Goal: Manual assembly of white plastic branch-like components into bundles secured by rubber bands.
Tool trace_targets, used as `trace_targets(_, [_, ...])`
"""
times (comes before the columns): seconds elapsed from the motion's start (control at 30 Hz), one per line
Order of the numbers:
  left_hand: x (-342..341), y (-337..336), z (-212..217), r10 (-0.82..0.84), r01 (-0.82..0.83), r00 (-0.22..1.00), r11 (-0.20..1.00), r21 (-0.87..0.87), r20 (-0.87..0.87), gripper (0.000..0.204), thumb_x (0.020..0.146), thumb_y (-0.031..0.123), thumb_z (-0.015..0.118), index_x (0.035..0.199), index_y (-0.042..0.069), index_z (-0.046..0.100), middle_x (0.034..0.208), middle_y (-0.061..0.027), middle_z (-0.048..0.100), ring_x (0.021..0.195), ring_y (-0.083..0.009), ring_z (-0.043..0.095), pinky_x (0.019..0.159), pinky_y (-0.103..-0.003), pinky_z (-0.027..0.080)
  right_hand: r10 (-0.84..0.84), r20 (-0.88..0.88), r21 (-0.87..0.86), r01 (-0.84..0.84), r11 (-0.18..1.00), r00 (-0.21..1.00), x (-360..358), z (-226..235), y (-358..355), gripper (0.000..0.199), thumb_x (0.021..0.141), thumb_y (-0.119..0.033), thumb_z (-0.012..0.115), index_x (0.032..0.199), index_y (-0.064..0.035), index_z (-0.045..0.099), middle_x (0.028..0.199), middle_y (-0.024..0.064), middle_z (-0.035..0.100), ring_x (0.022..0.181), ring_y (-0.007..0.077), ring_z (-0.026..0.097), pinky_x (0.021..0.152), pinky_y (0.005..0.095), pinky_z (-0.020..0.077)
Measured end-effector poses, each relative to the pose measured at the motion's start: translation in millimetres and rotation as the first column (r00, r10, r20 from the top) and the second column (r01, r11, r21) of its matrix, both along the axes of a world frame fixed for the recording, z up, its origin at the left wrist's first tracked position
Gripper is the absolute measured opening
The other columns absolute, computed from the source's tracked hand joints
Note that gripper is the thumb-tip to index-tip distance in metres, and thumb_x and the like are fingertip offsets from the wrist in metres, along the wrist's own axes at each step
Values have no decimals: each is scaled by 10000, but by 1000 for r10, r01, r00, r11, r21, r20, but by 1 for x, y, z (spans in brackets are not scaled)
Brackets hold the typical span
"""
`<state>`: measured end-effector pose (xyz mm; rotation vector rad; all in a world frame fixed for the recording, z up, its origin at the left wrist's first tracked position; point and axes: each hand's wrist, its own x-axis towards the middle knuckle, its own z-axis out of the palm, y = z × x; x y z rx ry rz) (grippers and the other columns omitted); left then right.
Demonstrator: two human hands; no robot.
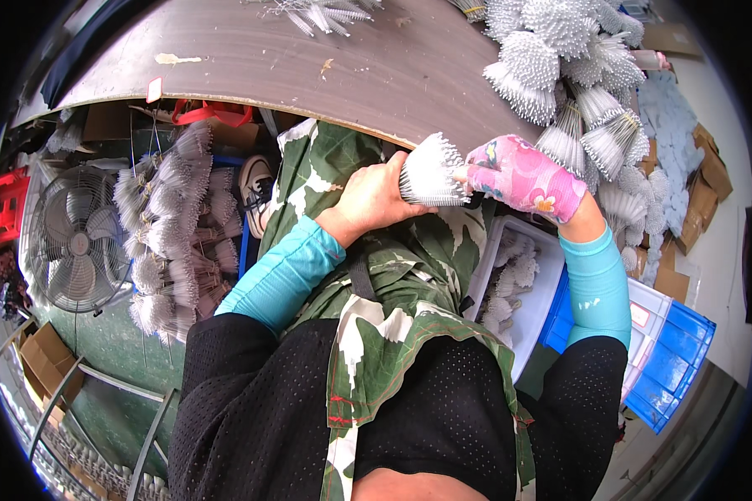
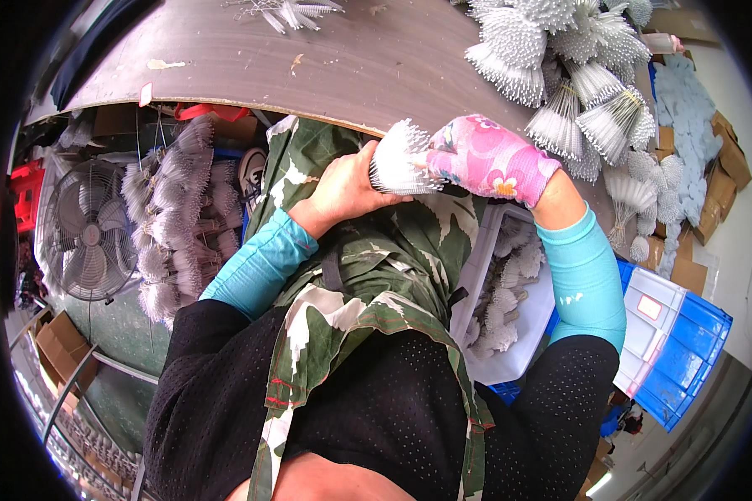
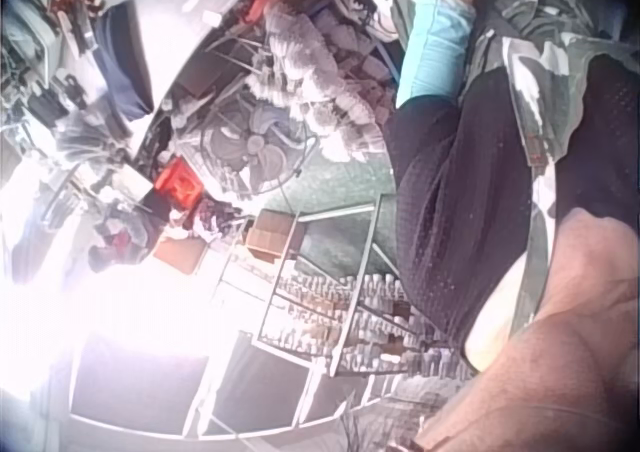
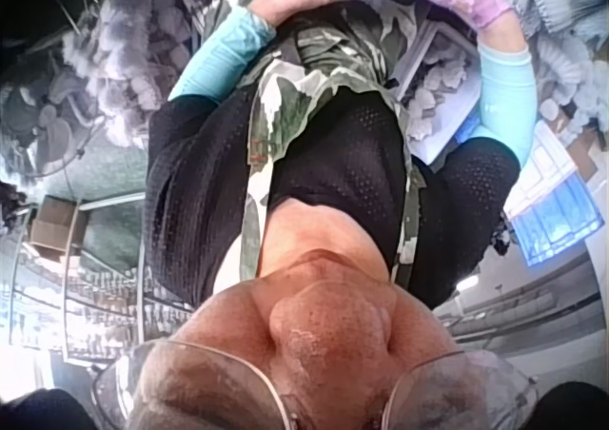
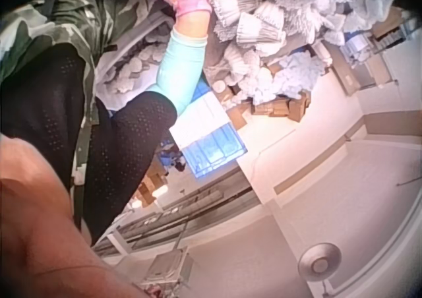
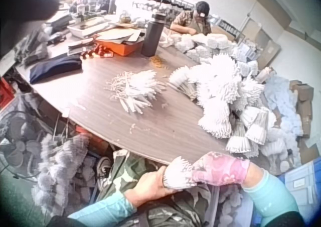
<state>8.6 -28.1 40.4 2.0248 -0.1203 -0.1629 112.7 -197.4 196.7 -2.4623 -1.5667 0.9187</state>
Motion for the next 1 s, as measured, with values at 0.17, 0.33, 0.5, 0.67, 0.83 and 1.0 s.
trace_targets(0.17, [-1,2,1,-2,2,999,1000,-2,-43,704,628,451,798,1080,12,483,887,-209,657,869,-381,638,781,-455,499,-406,-178,-92,395,914,896,-8,23,22,279,848,-246,619,958,7,656,857,163,668,772,273,638,725,330,484])
trace_targets(0.33, [1,1,1,-22,20,998,999,-28,-66,715,620,467,798,1082,14,491,906,-209,657,884,-380,636,790,-452,500,-469,-478,118,584,803,743,-15,1,12,297,805,-169,678,1020,31,624,950,90,663,871,188,627,763,317,481])
trace_targets(0.5, [2,2,-2,-23,20,998,999,-45,-57,734,610,485,797,1083,11,496,917,-211,656,892,-378,634,793,-451,499,-272,-73,324,281,903,959,-23,-5,19,324,743,-58,673,1061,-97,624,918,114,599,846,303,608,746,352,482])
trace_targets(0.67, [2,6,-1,-18,15,999,997,-81,-38,764,602,493,797,1110,8,498,929,-208,656,897,-373,634,797,-447,499,-178,58,391,142,909,982,-25,-6,31,375,681,-27,665,1045,-99,614,926,112,585,846,323,605,731,387,483])
trace_targets(0.83, [5,21,15,36,-52,997,972,-230,-71,764,596,460,814,1126,-13,532,933,-202,656,898,-356,639,795,-416,499,-213,154,493,112,863,965,-17,13,53,329,659,-48,629,984,-88,605,885,125,573,810,332,603,705,389,505])
trace_targets(1.0, [-7,42,8,114,-157,982,933,-325,-148,714,590,448,831,1054,-35,583,930,-193,665,898,-319,648,805,-378,496,-444,-408,808,542,231,798,25,41,66,155,895,-179,628,997,-63,622,824,2,608,736,82,580,647,215,488])
